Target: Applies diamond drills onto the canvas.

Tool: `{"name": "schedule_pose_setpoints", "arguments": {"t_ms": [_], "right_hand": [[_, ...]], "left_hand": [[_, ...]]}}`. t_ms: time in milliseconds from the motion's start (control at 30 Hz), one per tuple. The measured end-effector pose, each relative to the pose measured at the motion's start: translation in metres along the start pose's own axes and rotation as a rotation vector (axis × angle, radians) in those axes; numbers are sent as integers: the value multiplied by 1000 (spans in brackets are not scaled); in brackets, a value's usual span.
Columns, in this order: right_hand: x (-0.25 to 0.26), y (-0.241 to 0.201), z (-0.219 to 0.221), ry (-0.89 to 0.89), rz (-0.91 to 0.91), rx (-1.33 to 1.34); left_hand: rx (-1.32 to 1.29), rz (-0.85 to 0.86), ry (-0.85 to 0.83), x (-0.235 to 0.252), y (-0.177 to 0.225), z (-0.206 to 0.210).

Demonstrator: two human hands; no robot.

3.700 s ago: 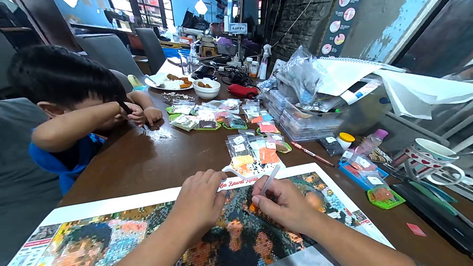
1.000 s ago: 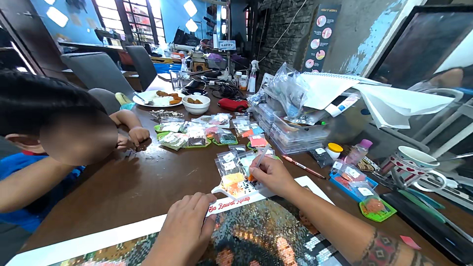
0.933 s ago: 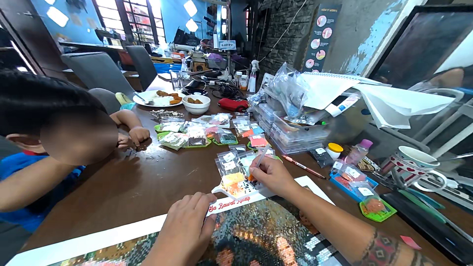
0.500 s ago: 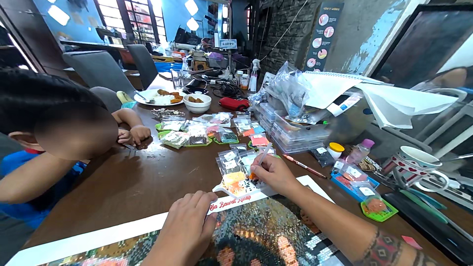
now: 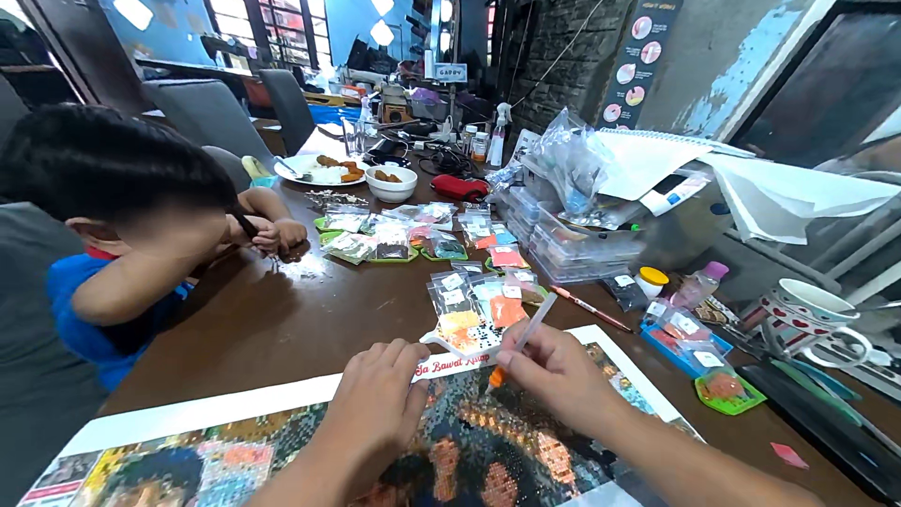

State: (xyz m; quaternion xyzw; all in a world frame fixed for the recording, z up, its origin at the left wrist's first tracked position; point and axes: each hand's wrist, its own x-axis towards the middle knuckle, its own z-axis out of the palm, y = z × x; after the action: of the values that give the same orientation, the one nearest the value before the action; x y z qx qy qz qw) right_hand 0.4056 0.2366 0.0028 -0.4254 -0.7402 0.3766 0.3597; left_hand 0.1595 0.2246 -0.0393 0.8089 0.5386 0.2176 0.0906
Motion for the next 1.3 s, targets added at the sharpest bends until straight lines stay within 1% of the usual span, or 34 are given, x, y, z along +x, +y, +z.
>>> {"name": "schedule_pose_setpoints", "arguments": {"t_ms": [67,167,333,433,533,833,1300], "right_hand": [[-10,-2,9,-7,-16,21],[-19,4,20,17,-100,39],[-23,15,25,57,-195,27],[-23,17,25,66,-207,26],[-23,19,25,65,-216,22],[-24,22,26,60,-217,16],[-24,23,27,49,-280,-39]], "left_hand": [[6,-6,-14,1,1,-1],[3,-44,-62,2,3,-4],[-3,-70,-91,3,5,-6],[-1,-79,-115,4,6,-8],[2,-69,-93,3,5,-7],[-5,-62,-99,3,4,-6],[9,-42,-49,2,2,-1]]}}
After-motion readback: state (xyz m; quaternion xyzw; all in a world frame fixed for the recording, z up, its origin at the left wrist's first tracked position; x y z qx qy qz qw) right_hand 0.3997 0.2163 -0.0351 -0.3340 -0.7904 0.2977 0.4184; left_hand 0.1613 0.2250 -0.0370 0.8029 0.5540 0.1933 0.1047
